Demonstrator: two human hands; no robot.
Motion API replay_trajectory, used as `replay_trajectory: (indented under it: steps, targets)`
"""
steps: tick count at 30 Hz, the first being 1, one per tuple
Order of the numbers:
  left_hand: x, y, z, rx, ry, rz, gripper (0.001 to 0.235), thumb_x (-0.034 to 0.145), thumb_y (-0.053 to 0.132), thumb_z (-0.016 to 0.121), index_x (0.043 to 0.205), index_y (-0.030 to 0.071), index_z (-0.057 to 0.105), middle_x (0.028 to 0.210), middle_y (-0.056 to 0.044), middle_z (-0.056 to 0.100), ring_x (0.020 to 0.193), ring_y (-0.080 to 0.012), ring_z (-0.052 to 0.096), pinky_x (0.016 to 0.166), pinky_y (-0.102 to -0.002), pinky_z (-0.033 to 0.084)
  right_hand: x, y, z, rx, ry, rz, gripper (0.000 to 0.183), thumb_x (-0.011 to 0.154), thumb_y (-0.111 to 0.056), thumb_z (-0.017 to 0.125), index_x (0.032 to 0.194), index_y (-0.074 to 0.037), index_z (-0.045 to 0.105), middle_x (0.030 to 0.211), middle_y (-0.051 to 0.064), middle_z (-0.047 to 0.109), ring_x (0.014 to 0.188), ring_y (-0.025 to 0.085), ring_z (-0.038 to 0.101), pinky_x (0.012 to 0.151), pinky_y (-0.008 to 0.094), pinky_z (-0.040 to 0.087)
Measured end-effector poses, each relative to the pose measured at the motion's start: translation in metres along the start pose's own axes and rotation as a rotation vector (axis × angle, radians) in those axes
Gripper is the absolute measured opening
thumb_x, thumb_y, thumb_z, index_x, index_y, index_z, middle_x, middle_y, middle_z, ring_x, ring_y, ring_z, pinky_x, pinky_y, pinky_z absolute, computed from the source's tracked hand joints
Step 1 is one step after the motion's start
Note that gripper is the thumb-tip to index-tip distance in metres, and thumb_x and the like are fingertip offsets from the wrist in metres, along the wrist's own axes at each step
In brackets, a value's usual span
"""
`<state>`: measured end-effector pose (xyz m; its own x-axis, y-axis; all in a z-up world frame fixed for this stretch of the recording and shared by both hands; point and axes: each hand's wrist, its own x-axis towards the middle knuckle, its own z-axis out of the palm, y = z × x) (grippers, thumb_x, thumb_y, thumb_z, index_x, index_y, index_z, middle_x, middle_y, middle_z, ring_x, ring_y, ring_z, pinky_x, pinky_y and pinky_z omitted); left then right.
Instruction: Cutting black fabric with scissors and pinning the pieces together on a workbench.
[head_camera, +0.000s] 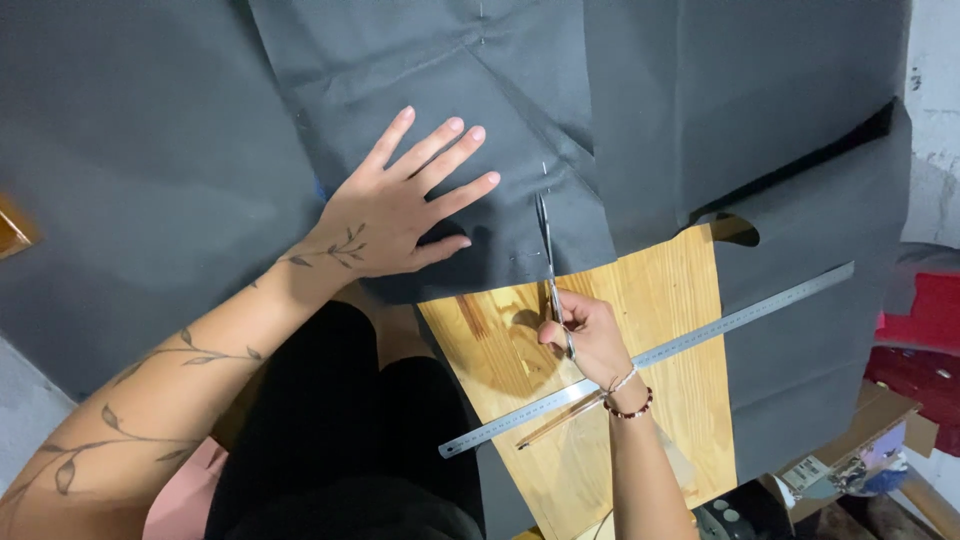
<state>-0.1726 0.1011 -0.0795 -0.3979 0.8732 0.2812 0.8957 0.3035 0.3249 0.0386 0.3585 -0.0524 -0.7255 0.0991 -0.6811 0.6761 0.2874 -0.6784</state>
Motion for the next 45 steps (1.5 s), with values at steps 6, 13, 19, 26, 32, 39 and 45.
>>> replay_trajectory:
  steps: [6, 13, 19, 26, 32, 39, 45]
  targets:
    - [0.0, 0.0, 0.0, 0.032, -0.023, -0.005, 0.065, 0.099, 0.055, 0.062, 0.152, 0.019, 0.054, 0.16, -0.019, 0.044, 0.146, -0.0333, 0.045, 0.12, -0.061, 0.034, -0.003, -0.006, 0.007, 0.014, 0.032, -0.007, 0.029, 0.076, -0.01, 0.077, 0.054, -0.013, 0.059, 0.048, -0.004, 0.056, 0.05, 0.005, 0.048, 0.054, 0.022, 0.043]
    - [0.0, -0.001, 0.002, 0.01, -0.041, -0.026, 0.064, 0.099, 0.054, 0.063, 0.153, 0.019, 0.056, 0.162, -0.017, 0.043, 0.149, -0.0324, 0.042, 0.122, -0.059, 0.029, 0.006, -0.014, 0.004, 0.136, -0.012, 0.1, 0.025, 0.07, 0.0, 0.07, 0.055, -0.011, 0.054, 0.048, -0.001, 0.052, 0.049, 0.006, 0.042, 0.05, 0.022, 0.035]
    - [0.001, -0.002, 0.001, -0.007, -0.033, -0.011, 0.064, 0.1, 0.055, 0.062, 0.152, 0.018, 0.054, 0.161, -0.018, 0.043, 0.147, -0.0336, 0.045, 0.121, -0.06, 0.03, 0.019, -0.013, 0.004, 0.243, 0.01, 0.179, 0.029, 0.071, 0.001, 0.071, 0.053, -0.007, 0.051, 0.048, 0.004, 0.048, 0.045, 0.009, 0.04, 0.041, 0.023, 0.031]
    - [0.0, -0.002, 0.002, -0.028, -0.049, -0.025, 0.069, 0.096, 0.056, 0.068, 0.153, 0.019, 0.052, 0.163, -0.018, 0.04, 0.149, -0.0332, 0.041, 0.121, -0.06, 0.03, 0.017, -0.007, 0.006, 0.095, 0.057, 0.036, 0.032, 0.082, -0.017, 0.083, 0.057, -0.012, 0.063, 0.047, 0.001, 0.055, 0.046, 0.006, 0.048, 0.049, 0.023, 0.042]
    - [0.0, -0.003, 0.0, 0.003, -0.038, -0.021, 0.068, 0.098, 0.058, 0.067, 0.152, 0.019, 0.05, 0.161, -0.017, 0.042, 0.147, -0.0326, 0.044, 0.12, -0.059, 0.032, 0.031, -0.027, -0.001, 0.111, 0.033, 0.108, 0.039, 0.075, -0.009, 0.078, 0.049, -0.01, 0.049, 0.046, 0.002, 0.053, 0.045, 0.007, 0.047, 0.043, 0.022, 0.038]
    - [-0.001, -0.002, 0.001, -0.063, -0.03, -0.032, 0.066, 0.099, 0.056, 0.067, 0.151, 0.018, 0.05, 0.161, -0.017, 0.042, 0.147, -0.0331, 0.044, 0.12, -0.059, 0.032, 0.045, -0.035, -0.005, -0.032, 0.041, 0.099, 0.059, 0.078, -0.042, 0.082, 0.041, -0.01, 0.049, 0.041, 0.0, 0.054, 0.044, 0.004, 0.043, 0.047, 0.022, 0.034]
    - [-0.001, -0.003, 0.003, -0.045, -0.057, -0.032, 0.069, 0.098, 0.057, 0.068, 0.151, 0.018, 0.05, 0.163, -0.017, 0.038, 0.15, -0.033, 0.04, 0.121, -0.059, 0.031, 0.043, -0.036, 0.001, -0.102, 0.091, 0.131, 0.066, 0.072, -0.057, 0.08, 0.035, -0.009, 0.054, 0.035, -0.002, 0.047, 0.04, 0.004, 0.041, 0.05, 0.024, 0.034]
